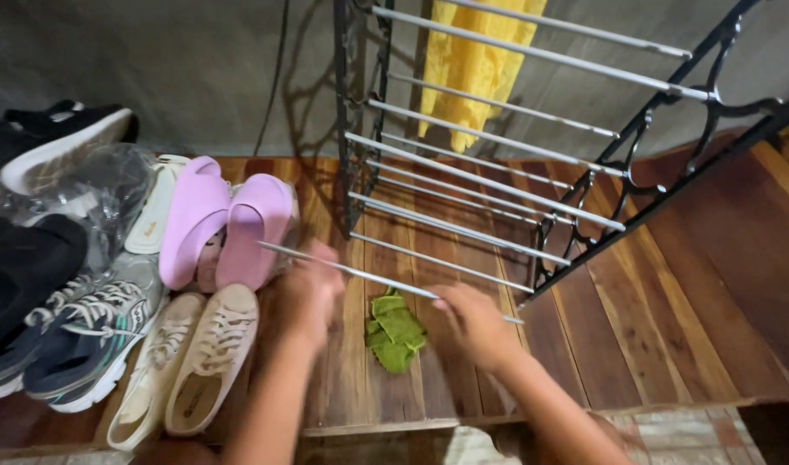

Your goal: Assemble a multi-tier plastic and metal shoe rack.

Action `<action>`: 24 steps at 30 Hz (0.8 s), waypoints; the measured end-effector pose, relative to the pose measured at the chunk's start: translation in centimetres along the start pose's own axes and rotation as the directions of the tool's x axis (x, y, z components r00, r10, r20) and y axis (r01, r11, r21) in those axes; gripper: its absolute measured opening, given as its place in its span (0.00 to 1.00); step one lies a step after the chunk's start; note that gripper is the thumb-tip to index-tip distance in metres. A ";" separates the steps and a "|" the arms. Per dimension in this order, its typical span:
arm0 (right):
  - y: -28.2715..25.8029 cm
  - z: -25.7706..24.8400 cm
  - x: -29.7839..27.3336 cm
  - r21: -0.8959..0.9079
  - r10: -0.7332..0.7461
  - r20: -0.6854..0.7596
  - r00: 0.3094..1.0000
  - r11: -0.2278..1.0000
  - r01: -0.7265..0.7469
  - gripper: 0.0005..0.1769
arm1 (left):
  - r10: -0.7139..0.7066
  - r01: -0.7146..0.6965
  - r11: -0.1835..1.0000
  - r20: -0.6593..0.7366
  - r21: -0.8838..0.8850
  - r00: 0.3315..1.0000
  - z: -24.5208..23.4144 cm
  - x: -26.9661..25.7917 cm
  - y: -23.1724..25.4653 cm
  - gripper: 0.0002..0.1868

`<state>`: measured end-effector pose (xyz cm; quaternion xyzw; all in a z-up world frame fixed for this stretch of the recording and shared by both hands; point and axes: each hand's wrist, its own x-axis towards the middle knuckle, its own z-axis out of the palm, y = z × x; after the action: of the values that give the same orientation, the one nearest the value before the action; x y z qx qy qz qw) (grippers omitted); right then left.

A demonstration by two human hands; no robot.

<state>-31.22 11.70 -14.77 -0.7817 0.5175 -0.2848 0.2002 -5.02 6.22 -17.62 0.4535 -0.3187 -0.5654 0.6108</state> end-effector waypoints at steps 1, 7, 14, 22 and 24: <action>1.0 -0.6 -0.8 0.000 0.011 -0.001 1.000 1.000 -0.011 0.17 | -0.009 0.009 1.000 0.006 0.002 1.000 0.6 -1.3 -2.2 0.11; 6.2 -3.3 -5.8 -0.128 0.403 -0.026 0.915 0.906 -0.403 0.16 | 0.302 -0.566 0.022 0.534 0.824 0.789 3.3 -6.0 -7.6 0.43; 10.7 -2.0 -7.2 -0.220 0.164 -0.091 0.982 0.959 -0.180 0.10 | 0.022 -0.197 0.125 0.196 0.972 0.980 -5.4 -4.4 -6.4 0.19; 11.0 2.4 -6.8 -0.266 0.135 0.078 0.988 0.958 -0.110 0.11 | 0.097 -0.206 -0.277 0.240 0.939 0.966 -7.5 -6.1 -3.1 0.27; 10.2 2.7 -6.9 -0.324 0.094 0.073 0.993 0.944 -0.065 0.16 | 0.069 -0.372 -0.280 0.405 0.885 0.912 -7.2 -6.0 -5.7 0.26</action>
<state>-38.66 14.17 -24.68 -0.7940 0.5788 -0.1540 0.1041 -1.74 13.78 -24.89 0.6293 -0.7725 -0.0173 0.0831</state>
